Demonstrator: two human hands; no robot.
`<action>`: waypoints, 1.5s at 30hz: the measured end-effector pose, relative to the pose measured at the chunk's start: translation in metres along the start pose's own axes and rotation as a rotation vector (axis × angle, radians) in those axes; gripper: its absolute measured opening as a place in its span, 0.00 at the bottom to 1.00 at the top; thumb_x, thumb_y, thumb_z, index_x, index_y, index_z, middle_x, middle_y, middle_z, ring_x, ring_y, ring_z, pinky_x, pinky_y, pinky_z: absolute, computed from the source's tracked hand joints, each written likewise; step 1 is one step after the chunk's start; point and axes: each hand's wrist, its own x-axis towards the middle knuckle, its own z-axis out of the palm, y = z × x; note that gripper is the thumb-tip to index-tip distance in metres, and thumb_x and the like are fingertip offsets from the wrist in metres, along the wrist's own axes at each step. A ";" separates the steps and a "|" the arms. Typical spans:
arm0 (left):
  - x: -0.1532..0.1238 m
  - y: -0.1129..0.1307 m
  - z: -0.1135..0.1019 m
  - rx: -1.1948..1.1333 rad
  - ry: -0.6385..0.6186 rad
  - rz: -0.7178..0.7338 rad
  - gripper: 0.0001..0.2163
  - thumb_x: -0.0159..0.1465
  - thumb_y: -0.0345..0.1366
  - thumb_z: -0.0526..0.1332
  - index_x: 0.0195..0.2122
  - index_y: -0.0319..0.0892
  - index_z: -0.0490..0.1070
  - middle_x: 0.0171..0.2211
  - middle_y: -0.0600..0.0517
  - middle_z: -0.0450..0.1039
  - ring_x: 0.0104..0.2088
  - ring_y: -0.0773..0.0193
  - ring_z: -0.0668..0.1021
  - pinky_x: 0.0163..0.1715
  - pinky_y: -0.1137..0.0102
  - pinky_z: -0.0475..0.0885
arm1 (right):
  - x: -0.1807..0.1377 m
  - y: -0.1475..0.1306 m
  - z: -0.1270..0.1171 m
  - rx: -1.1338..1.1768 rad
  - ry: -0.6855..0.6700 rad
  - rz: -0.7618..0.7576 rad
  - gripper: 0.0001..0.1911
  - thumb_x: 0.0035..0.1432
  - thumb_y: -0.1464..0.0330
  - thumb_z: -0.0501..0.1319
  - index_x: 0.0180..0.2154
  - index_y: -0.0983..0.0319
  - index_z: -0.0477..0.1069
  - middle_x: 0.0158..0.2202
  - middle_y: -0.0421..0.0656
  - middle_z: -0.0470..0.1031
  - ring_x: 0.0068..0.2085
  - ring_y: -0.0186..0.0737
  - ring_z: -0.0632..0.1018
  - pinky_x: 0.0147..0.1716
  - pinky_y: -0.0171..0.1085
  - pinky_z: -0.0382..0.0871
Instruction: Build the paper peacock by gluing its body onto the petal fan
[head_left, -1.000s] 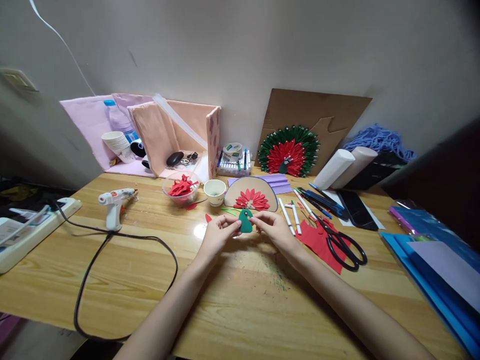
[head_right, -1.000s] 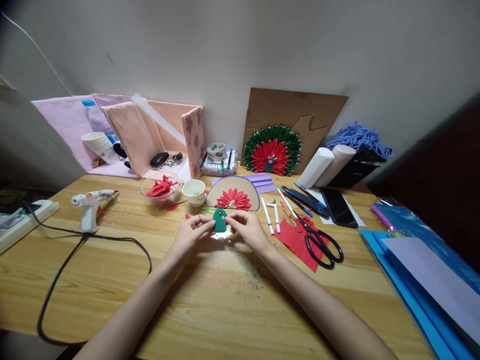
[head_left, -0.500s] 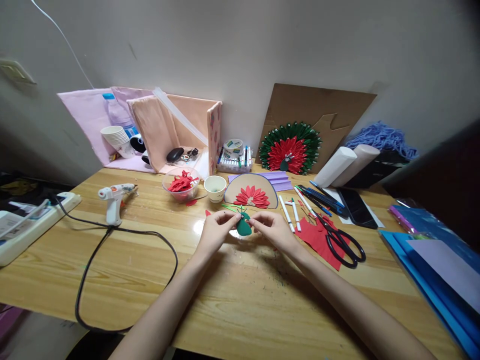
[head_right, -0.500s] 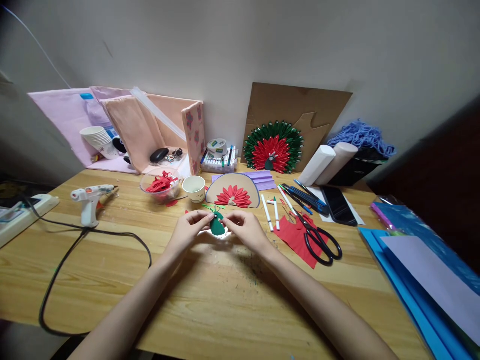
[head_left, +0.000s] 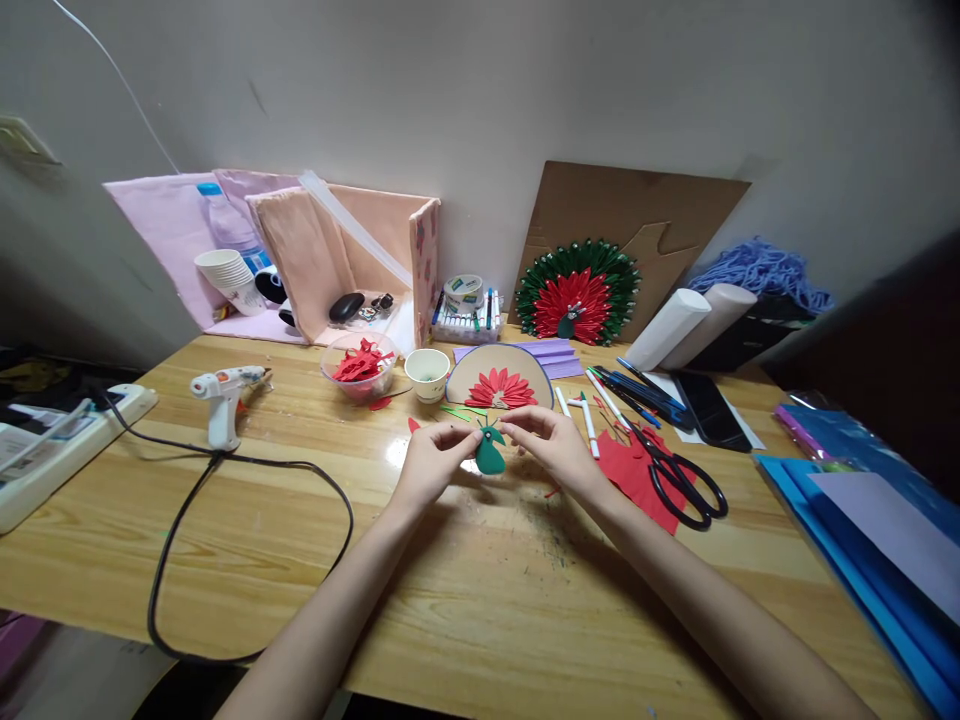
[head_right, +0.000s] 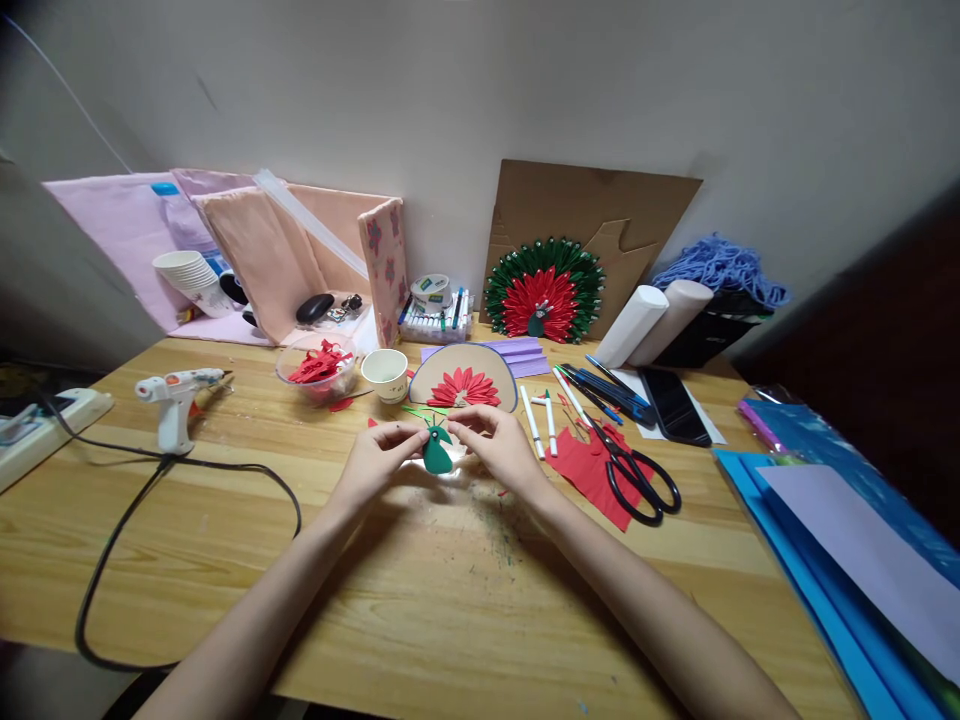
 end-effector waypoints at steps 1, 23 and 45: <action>0.000 0.000 0.000 0.005 -0.006 -0.003 0.11 0.50 0.40 0.68 0.30 0.36 0.78 0.29 0.47 0.79 0.30 0.63 0.78 0.34 0.70 0.74 | 0.001 0.000 -0.001 -0.015 0.002 -0.010 0.14 0.50 0.60 0.65 0.37 0.62 0.75 0.35 0.44 0.77 0.33 0.36 0.75 0.28 0.33 0.69; -0.005 0.012 0.000 0.176 0.016 0.044 0.11 0.51 0.41 0.67 0.29 0.38 0.74 0.29 0.48 0.76 0.29 0.62 0.78 0.22 0.74 0.72 | -0.011 0.000 0.003 -0.395 -0.106 -0.133 0.07 0.52 0.66 0.62 0.30 0.63 0.76 0.25 0.41 0.75 0.26 0.34 0.71 0.25 0.33 0.63; -0.004 0.010 -0.001 0.100 -0.040 0.026 0.11 0.51 0.41 0.67 0.30 0.39 0.76 0.30 0.48 0.77 0.29 0.63 0.77 0.25 0.73 0.73 | -0.010 -0.002 0.000 -0.371 -0.129 -0.113 0.07 0.52 0.66 0.62 0.30 0.63 0.74 0.27 0.42 0.76 0.27 0.34 0.72 0.26 0.33 0.64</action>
